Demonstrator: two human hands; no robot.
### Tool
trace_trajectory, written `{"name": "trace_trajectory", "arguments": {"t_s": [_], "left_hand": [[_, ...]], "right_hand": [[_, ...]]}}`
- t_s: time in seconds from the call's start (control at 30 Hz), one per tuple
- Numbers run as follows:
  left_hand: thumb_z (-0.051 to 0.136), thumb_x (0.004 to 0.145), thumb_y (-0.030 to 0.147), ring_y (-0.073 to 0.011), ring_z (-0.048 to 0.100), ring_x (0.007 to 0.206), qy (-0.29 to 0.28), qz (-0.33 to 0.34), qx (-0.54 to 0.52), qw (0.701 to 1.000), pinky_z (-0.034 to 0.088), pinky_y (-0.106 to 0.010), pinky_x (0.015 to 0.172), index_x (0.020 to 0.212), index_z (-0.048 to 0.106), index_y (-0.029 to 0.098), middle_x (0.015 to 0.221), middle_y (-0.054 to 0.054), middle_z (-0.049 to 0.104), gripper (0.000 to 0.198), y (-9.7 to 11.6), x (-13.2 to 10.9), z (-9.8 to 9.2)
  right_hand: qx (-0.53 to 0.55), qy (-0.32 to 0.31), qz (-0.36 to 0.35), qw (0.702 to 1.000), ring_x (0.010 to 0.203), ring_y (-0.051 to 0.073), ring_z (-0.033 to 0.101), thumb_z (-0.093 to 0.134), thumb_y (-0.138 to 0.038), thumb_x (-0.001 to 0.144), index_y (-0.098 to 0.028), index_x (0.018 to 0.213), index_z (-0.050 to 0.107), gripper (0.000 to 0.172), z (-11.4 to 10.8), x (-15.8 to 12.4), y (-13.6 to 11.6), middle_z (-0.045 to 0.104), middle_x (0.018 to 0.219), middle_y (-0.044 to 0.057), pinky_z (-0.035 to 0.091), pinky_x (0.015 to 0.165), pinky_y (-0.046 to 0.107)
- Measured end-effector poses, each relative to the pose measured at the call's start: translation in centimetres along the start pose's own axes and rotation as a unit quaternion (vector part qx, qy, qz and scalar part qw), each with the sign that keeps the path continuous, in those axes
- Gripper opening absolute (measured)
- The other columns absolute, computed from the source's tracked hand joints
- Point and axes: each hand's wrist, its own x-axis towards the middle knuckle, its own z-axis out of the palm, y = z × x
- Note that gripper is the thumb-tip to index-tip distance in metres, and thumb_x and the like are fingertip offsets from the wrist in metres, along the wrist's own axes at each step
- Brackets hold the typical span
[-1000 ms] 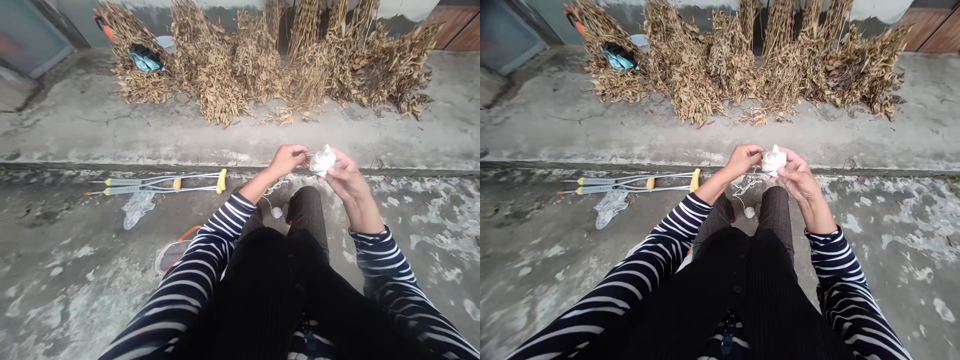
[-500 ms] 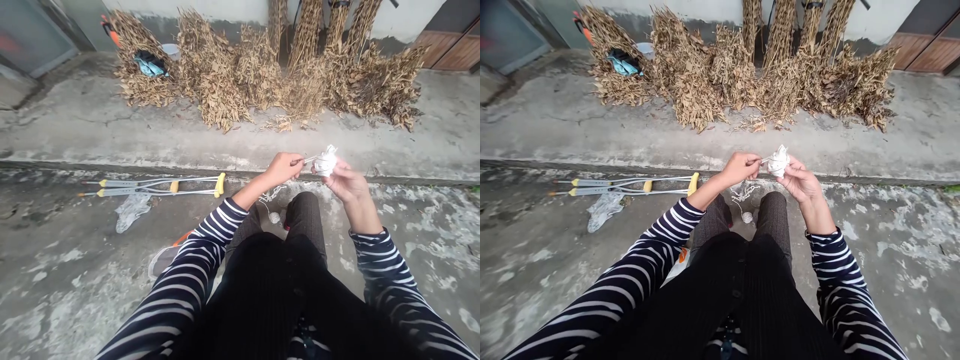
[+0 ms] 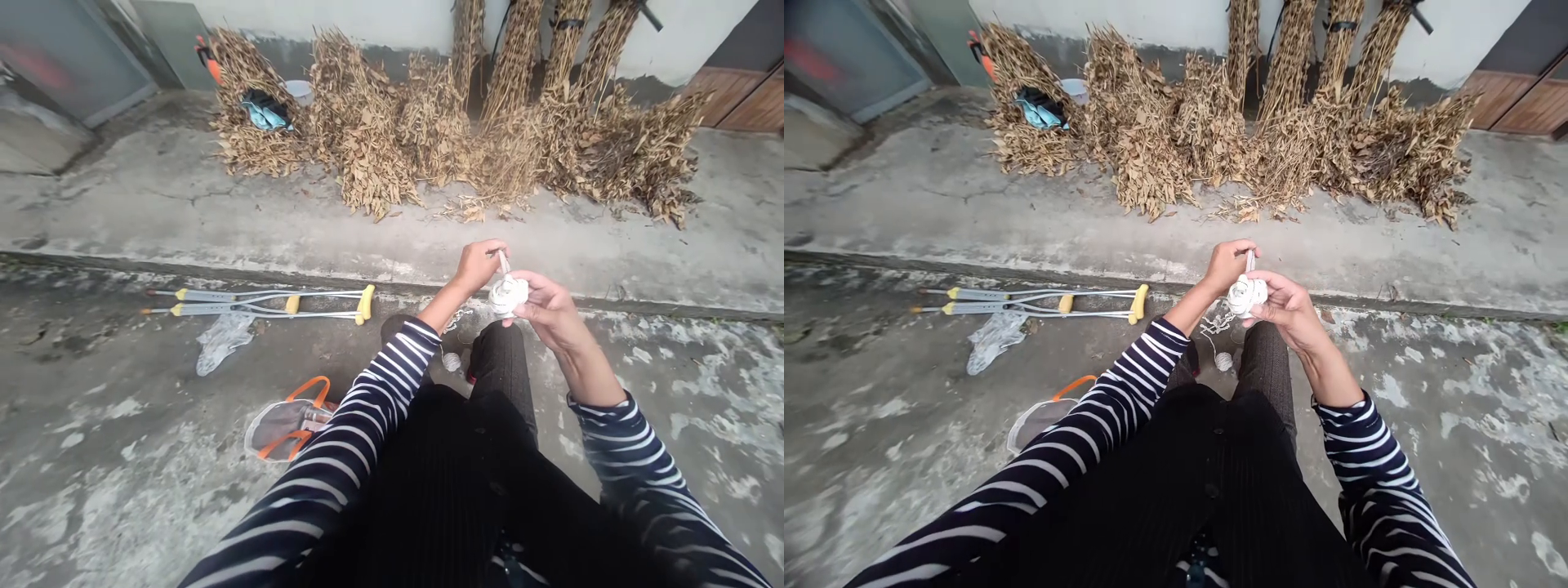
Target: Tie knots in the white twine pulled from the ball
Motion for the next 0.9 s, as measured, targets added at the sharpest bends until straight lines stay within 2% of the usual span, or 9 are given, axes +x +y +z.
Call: {"name": "trace_trajectory", "arguments": {"t_s": [0.27,0.37,0.43,0.5,0.57,0.67,0.73,0.8,0.9], "left_hand": [[0.057,0.083,0.010,-0.0082,0.060,0.066,-0.020,-0.030,-0.050,0.998,0.056,-0.017,0.061,0.087,0.077,0.010,0.079,-0.001,0.071,0.020,-1.6,1.3,-0.4],[0.057,0.082,0.005,-0.0070,0.060,0.064,-0.041,-0.054,-0.066,0.996,0.055,-0.016,0.061,0.077,0.073,0.010,0.071,0.001,0.067,0.017,-2.6,0.9,-0.2],[0.055,0.084,0.003,-0.0078,0.064,0.068,-0.056,-0.073,-0.115,0.989,0.059,-0.019,0.068,0.074,0.069,0.010,0.072,0.000,0.068,0.019,-2.7,0.1,-0.1],[0.057,0.088,0.005,-0.0101,0.069,0.075,-0.067,-0.085,-0.171,0.979,0.061,-0.022,0.073,0.078,0.070,0.010,0.080,-0.005,0.073,0.016,-2.2,-0.9,-0.1],[0.061,0.091,0.012,-0.0133,0.073,0.085,-0.078,-0.077,-0.203,0.973,0.060,-0.022,0.070,0.090,0.072,0.010,0.098,-0.010,0.077,0.011,-1.0,-2.0,-0.1],[0.069,0.093,0.026,-0.0177,0.074,0.100,-0.117,-0.041,-0.225,0.966,0.057,-0.021,0.066,0.109,0.074,0.013,0.122,-0.014,0.076,0.020,0.9,-3.1,-0.1],[0.074,0.092,0.034,-0.0180,0.074,0.097,-0.150,-0.033,-0.235,0.960,0.055,-0.021,0.063,0.109,0.075,0.013,0.114,-0.013,0.078,0.027,1.6,-3.7,-0.1],[0.077,0.090,0.042,-0.0152,0.072,0.083,-0.176,-0.046,-0.236,0.955,0.053,-0.020,0.059,0.099,0.075,0.011,0.095,-0.011,0.078,0.032,1.7,-4.3,0.0],[0.077,0.090,0.045,-0.0097,0.065,0.063,-0.182,-0.061,-0.224,0.956,0.051,-0.020,0.055,0.085,0.073,0.010,0.074,-0.006,0.073,0.035,1.0,-5.0,-0.1]], "right_hand": [[0.043,0.024,-0.007,0.999,0.066,0.016,0.065,0.100,-0.034,0.062,-0.024,0.107,0.077,0.051,-0.9,-1.2,-1.2,0.075,0.089,0.004,0.059,0.050,0.029],[0.047,0.023,-0.064,0.997,0.072,0.019,0.067,0.101,-0.035,0.060,-0.028,0.103,0.077,0.050,-1.5,-1.1,-2.8,0.073,0.092,0.005,0.056,0.047,0.027],[0.035,0.031,-0.105,0.993,0.080,0.021,0.068,0.099,-0.035,0.063,-0.032,0.105,0.076,0.049,-2.1,-0.8,-4.0,0.072,0.098,0.006,0.056,0.047,0.026],[0.015,0.046,-0.110,0.993,0.086,0.022,0.068,0.097,-0.036,0.067,-0.033,0.109,0.074,0.048,-2.9,-0.5,-4.7,0.071,0.104,0.007,0.056,0.049,0.027],[0.004,0.045,-0.075,0.996,0.090,0.025,0.068,0.096,-0.041,0.064,-0.033,0.109,0.072,0.052,-3.8,-0.1,-4.7,0.069,0.105,0.007,0.055,0.048,0.028],[0.011,0.027,-0.018,0.999,0.095,0.029,0.069,0.096,-0.050,0.057,-0.030,0.107,0.069,0.061,-4.8,0.4,-3.9,0.066,0.101,0.009,0.049,0.043,0.027],[0.017,0.025,-0.004,1.000,0.098,0.030,0.068,0.095,-0.051,0.054,-0.029,0.106,0.068,0.063,-5.2,0.6,-3.4,0.066,0.101,0.010,0.048,0.042,0.026],[0.022,0.026,-0.002,0.999,0.105,0.031,0.067,0.094,-0.052,0.054,-0.030,0.106,0.067,0.063,-5.3,0.7,-3.2,0.066,0.103,0.011,0.050,0.044,0.026],[0.027,0.031,-0.002,0.999,0.117,0.034,0.064,0.095,-0.050,0.051,-0.031,0.103,0.067,0.062,-5.0,0.7,-3.3,0.068,0.110,0.011,0.051,0.046,0.027]]}}
